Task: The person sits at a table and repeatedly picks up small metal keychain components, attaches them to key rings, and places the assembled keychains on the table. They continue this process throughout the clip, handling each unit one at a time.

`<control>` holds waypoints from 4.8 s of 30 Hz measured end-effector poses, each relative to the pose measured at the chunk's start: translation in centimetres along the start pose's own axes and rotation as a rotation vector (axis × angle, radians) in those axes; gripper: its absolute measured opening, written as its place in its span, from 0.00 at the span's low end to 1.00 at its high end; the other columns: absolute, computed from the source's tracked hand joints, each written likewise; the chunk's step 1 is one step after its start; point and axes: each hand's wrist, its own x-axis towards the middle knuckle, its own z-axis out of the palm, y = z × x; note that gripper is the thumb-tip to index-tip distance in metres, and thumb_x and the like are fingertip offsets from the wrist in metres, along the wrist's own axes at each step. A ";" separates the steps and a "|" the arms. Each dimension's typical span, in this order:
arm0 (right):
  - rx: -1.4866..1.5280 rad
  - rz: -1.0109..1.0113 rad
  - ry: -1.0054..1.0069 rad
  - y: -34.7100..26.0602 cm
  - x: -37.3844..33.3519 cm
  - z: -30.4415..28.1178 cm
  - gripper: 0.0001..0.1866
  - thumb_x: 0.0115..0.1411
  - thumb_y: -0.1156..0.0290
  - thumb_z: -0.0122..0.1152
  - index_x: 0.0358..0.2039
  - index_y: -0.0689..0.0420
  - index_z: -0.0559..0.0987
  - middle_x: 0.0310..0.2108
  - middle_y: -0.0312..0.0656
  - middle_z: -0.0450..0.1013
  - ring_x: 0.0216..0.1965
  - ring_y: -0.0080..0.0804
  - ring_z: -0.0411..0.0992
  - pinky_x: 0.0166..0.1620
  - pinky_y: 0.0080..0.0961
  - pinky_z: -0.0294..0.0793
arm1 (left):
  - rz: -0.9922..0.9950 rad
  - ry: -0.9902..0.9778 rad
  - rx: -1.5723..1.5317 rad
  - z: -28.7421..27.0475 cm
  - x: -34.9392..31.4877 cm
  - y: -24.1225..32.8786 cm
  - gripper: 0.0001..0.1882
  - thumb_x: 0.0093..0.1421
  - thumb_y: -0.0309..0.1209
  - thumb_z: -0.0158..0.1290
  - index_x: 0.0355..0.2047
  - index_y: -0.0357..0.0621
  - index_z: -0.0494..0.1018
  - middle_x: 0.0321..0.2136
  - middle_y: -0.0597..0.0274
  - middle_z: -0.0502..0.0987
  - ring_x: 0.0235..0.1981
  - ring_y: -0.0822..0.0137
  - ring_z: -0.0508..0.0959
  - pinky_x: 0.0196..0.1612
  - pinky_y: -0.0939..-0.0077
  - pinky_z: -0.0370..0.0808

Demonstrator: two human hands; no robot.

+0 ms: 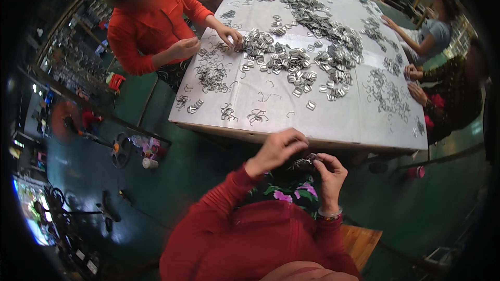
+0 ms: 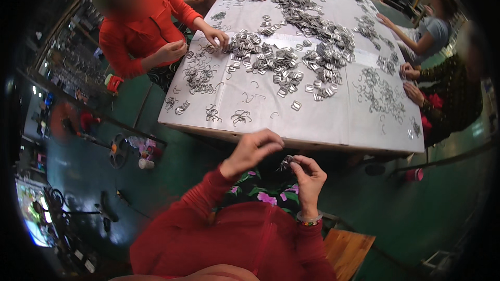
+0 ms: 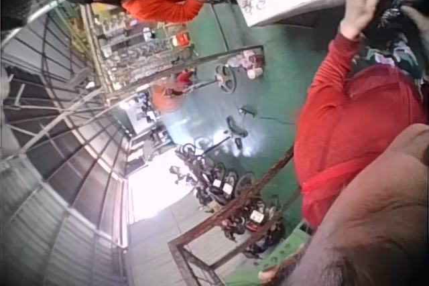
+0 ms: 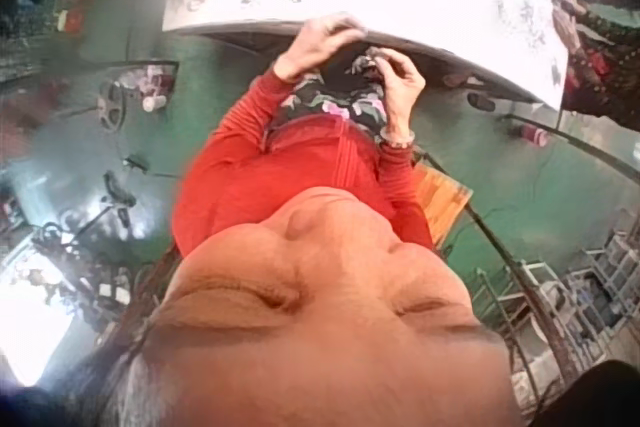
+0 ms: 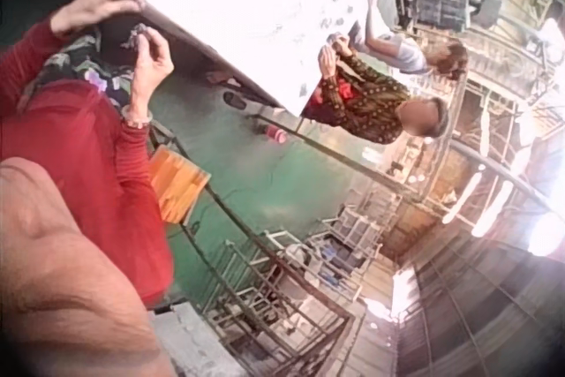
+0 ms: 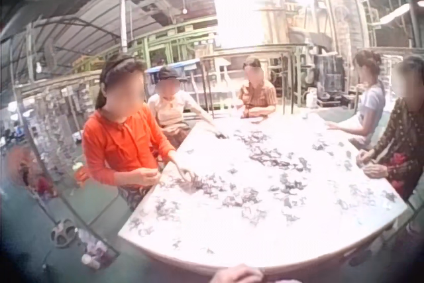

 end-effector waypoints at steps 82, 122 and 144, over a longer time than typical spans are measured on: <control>-0.029 0.152 -0.307 -2.5 0.7 0.6 0.08 0.48 0.88 0.63 0.31 0.67 0.79 0.27 0.42 0.77 0.29 0.23 0.75 0.35 0.16 0.76 | -0.147 0.580 1.005 -17.2 5.2 -18.8 0.26 0.61 0.38 0.48 0.54 0.34 0.61 0.55 0.42 0.60 0.58 0.43 0.55 0.59 0.50 0.54; -0.167 -0.037 -0.224 -2.0 -3.7 -0.4 0.06 0.51 0.88 0.58 0.30 0.66 0.76 0.30 0.40 0.74 0.33 0.25 0.73 0.39 0.18 0.72 | -0.501 0.422 0.931 -21.1 0.6 -15.2 0.07 0.51 0.32 0.55 0.29 0.47 0.80 0.28 0.49 0.78 0.34 0.49 0.78 0.38 0.57 0.73; -0.060 0.042 -0.264 -2.4 -2.7 0.1 0.07 0.49 0.88 0.61 0.29 0.66 0.79 0.27 0.38 0.74 0.29 0.21 0.72 0.36 0.15 0.72 | -0.370 0.222 1.420 -13.1 12.4 -22.6 0.08 0.51 0.29 0.51 0.26 0.41 0.79 0.39 0.50 0.70 0.43 0.53 0.68 0.38 0.64 0.74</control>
